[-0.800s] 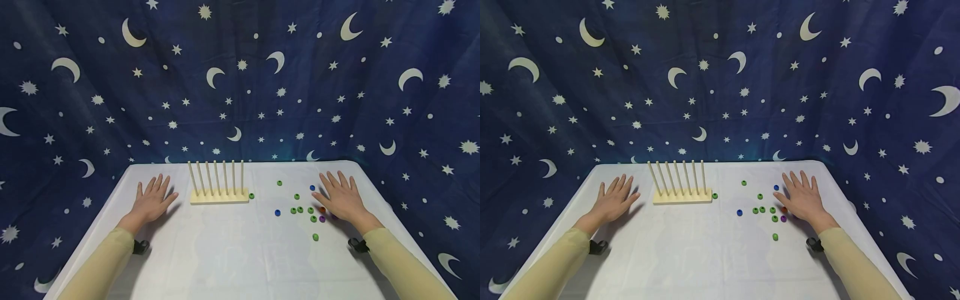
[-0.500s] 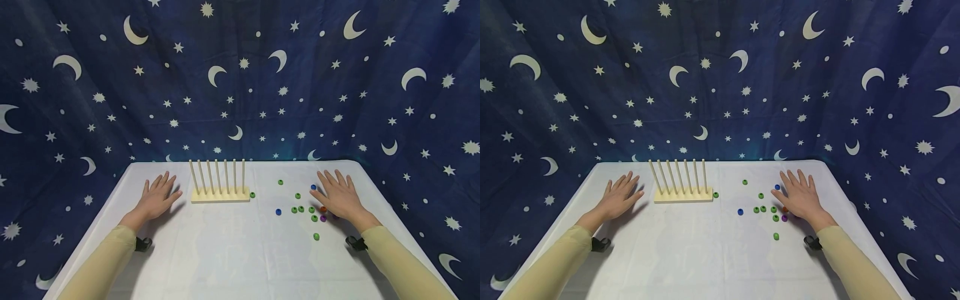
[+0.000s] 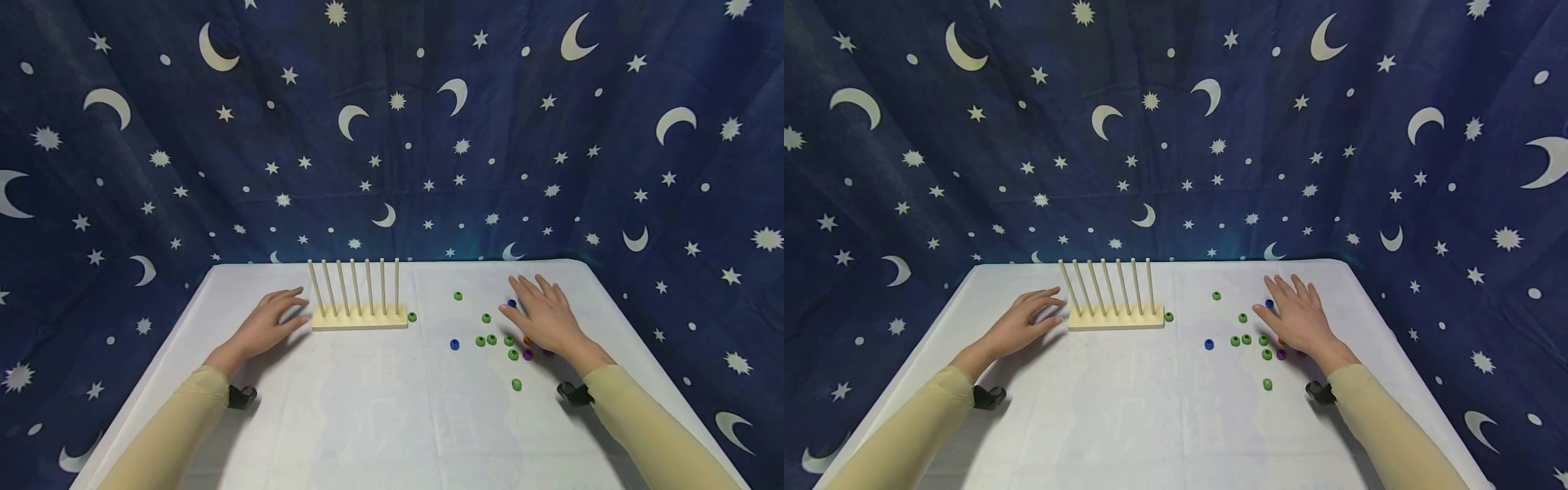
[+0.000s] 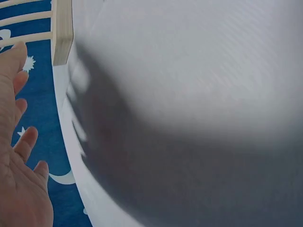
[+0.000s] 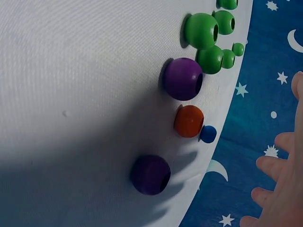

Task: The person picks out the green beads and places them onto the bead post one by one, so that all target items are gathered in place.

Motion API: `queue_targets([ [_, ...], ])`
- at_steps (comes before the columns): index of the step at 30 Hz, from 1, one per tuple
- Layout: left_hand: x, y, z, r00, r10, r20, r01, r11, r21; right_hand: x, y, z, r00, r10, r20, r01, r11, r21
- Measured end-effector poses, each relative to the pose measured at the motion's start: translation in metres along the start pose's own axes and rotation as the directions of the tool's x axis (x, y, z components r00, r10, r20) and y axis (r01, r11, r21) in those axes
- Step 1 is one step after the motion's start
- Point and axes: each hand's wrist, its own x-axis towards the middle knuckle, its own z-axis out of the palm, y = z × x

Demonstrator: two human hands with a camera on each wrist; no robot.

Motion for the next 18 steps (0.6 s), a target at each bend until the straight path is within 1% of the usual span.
queue_targets([
  [4, 0.004, 0.002, 0.003, 1.0, -0.02, 0.005, 0.02, 0.997, -0.073, 0.0, -0.002, -0.001, 1.0, -0.019, 0.0, 0.019, 0.999, 0.026],
  [10, 0.01, 0.001, 0.007, 0.999, -0.028, 0.024, 0.031, 0.99, -0.139, 0.002, -0.004, 0.001, 0.999, -0.047, -0.017, 0.049, 0.996, 0.071],
  [18, 0.013, 0.0, 0.013, 0.993, -0.045, 0.105, 0.064, 0.979, -0.192, 0.004, -0.009, 0.0, 0.999, -0.041, 0.005, 0.04, 0.994, 0.099],
])
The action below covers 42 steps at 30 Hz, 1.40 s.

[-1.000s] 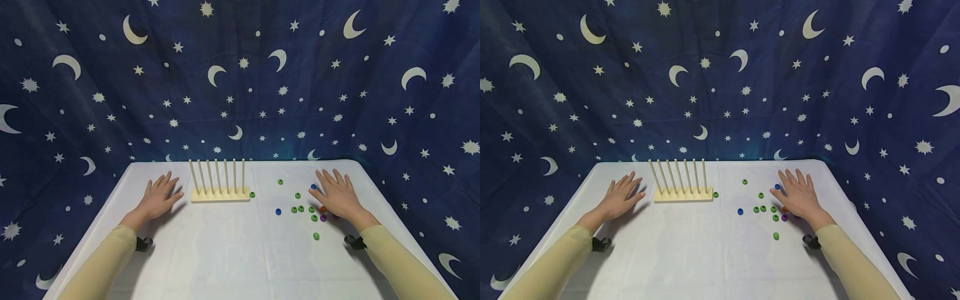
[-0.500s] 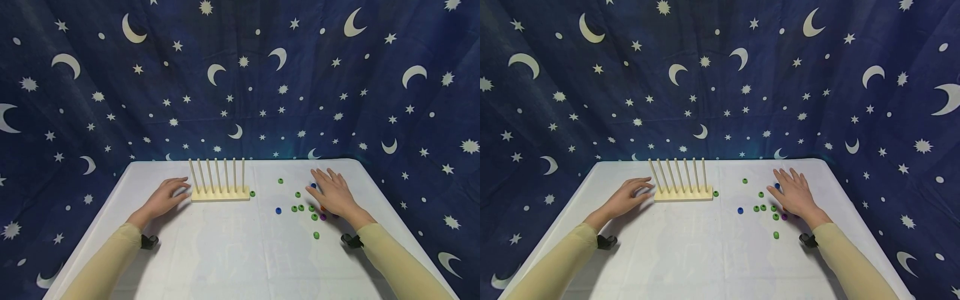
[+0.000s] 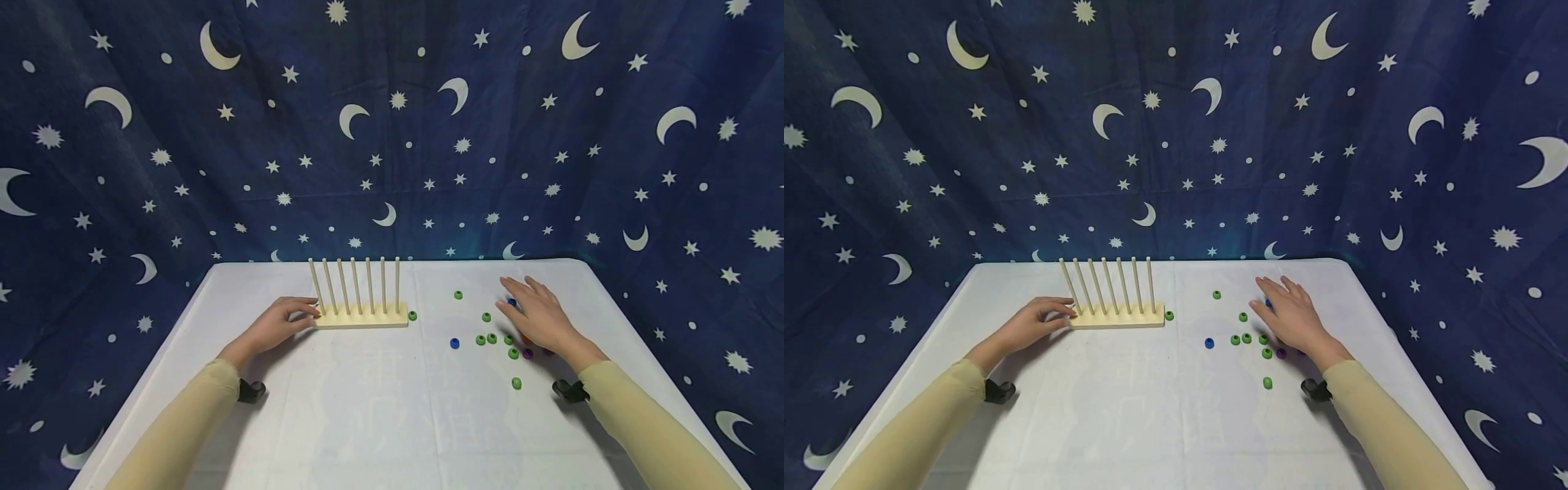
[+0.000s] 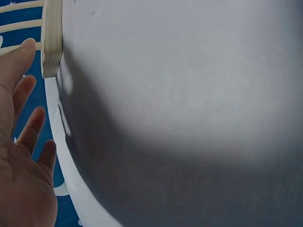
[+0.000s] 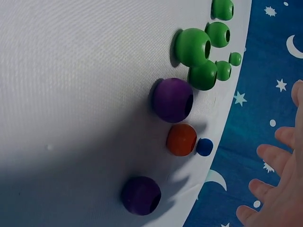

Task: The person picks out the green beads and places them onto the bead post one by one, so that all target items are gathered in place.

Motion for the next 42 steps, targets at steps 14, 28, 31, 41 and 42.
queue_targets([
  [14, 0.004, -0.001, 0.002, 1.0, -0.014, 0.024, 0.014, 1.0, 0.013, 0.012, -0.001, 0.001, 0.999, 0.019, 0.035, -0.023, 0.993, 0.113],
  [28, 0.004, -0.004, 0.003, 1.0, -0.01, 0.029, 0.012, 0.999, -0.048, 0.048, -0.01, -0.006, 0.996, -0.004, 0.094, -0.027, 0.946, 0.322],
  [31, 0.004, -0.003, 0.004, 0.999, -0.023, 0.03, 0.025, 0.998, -0.062, 0.057, -0.014, -0.004, 0.993, -0.02, 0.117, -0.023, 0.934, 0.356],
  [41, 0.003, -0.002, 0.008, 0.999, -0.025, 0.02, 0.027, 0.998, -0.06, 0.081, -0.019, 0.007, 0.978, -0.018, 0.207, -0.071, 0.907, 0.415],
  [42, 0.003, -0.002, 0.009, 1.0, -0.019, 0.019, 0.02, 0.998, -0.058, 0.083, -0.018, 0.008, 0.976, -0.017, 0.215, -0.075, 0.907, 0.415],
])
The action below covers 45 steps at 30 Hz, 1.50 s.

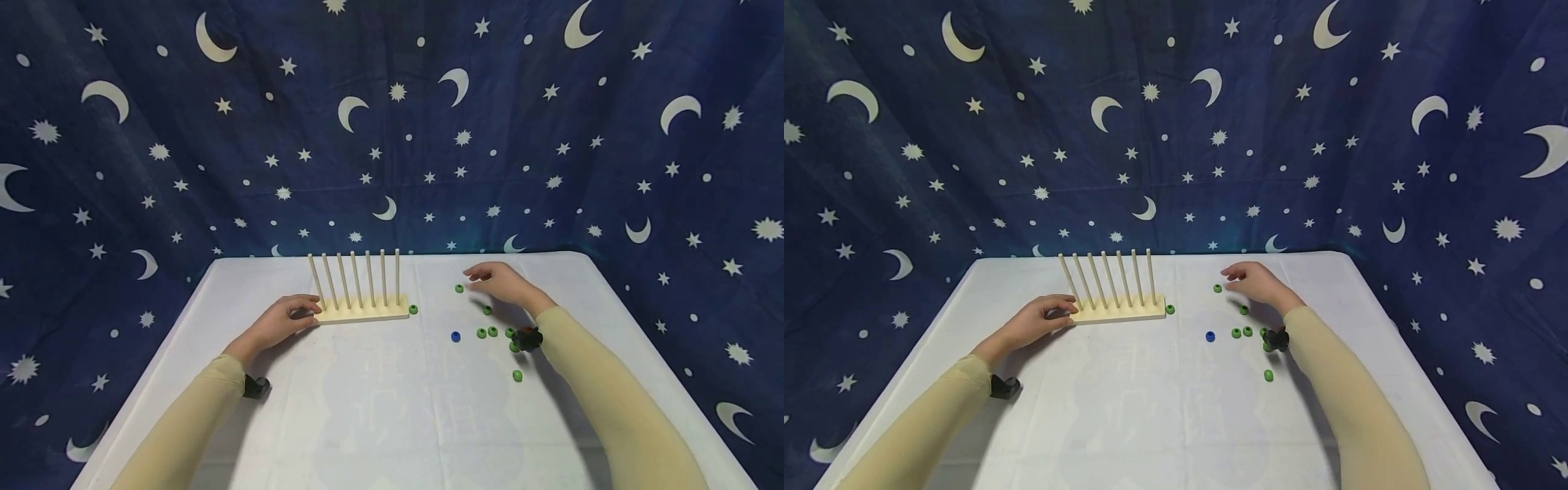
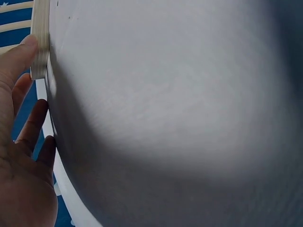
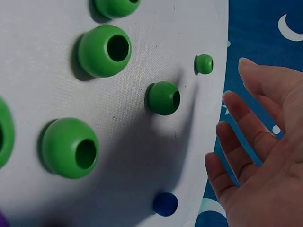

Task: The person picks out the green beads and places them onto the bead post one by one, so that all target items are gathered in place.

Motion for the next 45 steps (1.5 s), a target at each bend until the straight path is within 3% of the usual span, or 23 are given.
queue_targets([
  [6, -0.001, 0.0, 0.001, 1.0, 0.016, -0.007, -0.016, 1.0, -0.009, 0.01, 0.005, 0.003, 0.999, 0.022, 0.037, -0.022, 1.0, -0.006],
  [14, 0.001, -0.002, -0.002, 1.0, -0.031, 0.002, 0.031, 0.999, -0.017, 0.019, 0.004, 0.002, 0.998, 0.021, 0.061, -0.023, 0.999, 0.037],
  [22, 0.001, -0.003, -0.002, 1.0, -0.026, 0.005, 0.026, 0.999, -0.02, 0.029, 0.016, 0.002, 0.995, 0.051, 0.082, -0.054, 0.998, 0.035],
  [45, 0.003, -0.003, -0.001, 1.0, -0.01, 0.019, 0.011, 0.998, -0.066, 0.035, 0.025, 0.006, 0.989, 0.058, 0.137, -0.069, 0.995, 0.078],
])
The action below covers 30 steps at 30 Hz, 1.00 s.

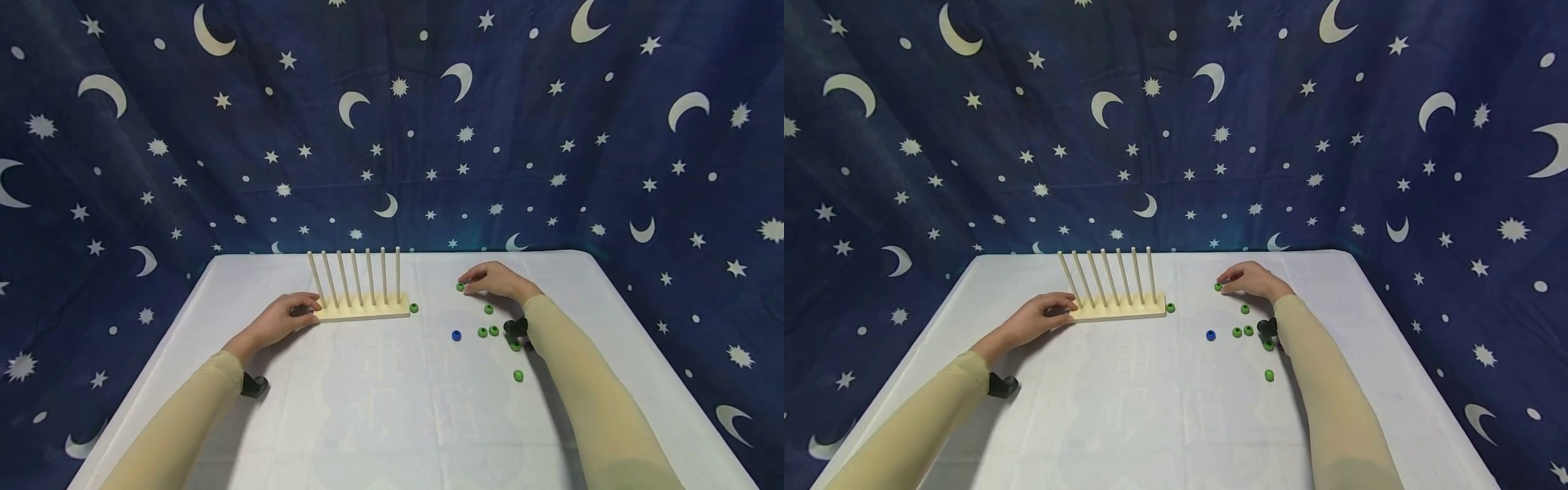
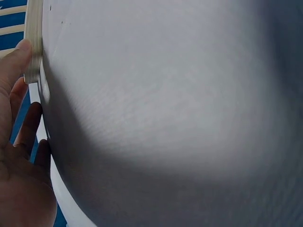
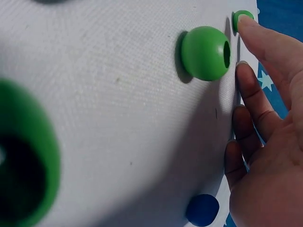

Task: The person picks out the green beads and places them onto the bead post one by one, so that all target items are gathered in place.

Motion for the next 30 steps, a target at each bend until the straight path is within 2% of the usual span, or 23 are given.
queue_targets([
  [15, 0.0007, 0.0005, 0.0018, 1.0, 0.016, -0.015, -0.016, 1.0, 0.0, 0.0017, 0.0036, 0.0047, 0.999, 0.031, -0.017, -0.032, 0.999, -0.02],
  [22, -0.0011, -0.0002, 0.001, 0.998, 0.055, -0.012, -0.055, 0.998, 0.016, 0.002, 0.0037, 0.0062, 0.999, 0.032, -0.014, -0.032, 0.999, -0.035],
  [27, -0.002, 0.0005, 0.0011, 1.0, 0.012, -0.015, -0.012, 1.0, 0.008, 0.0015, 0.0022, 0.0075, 0.999, 0.038, -0.02, -0.038, 0.999, -0.024],
  [30, -0.002, 0.0014, 0.001, 1.0, 0.007, -0.018, -0.007, 1.0, 0.015, 0.0018, 0.0012, 0.0068, 0.999, 0.044, -0.022, -0.044, 0.999, -0.016],
])
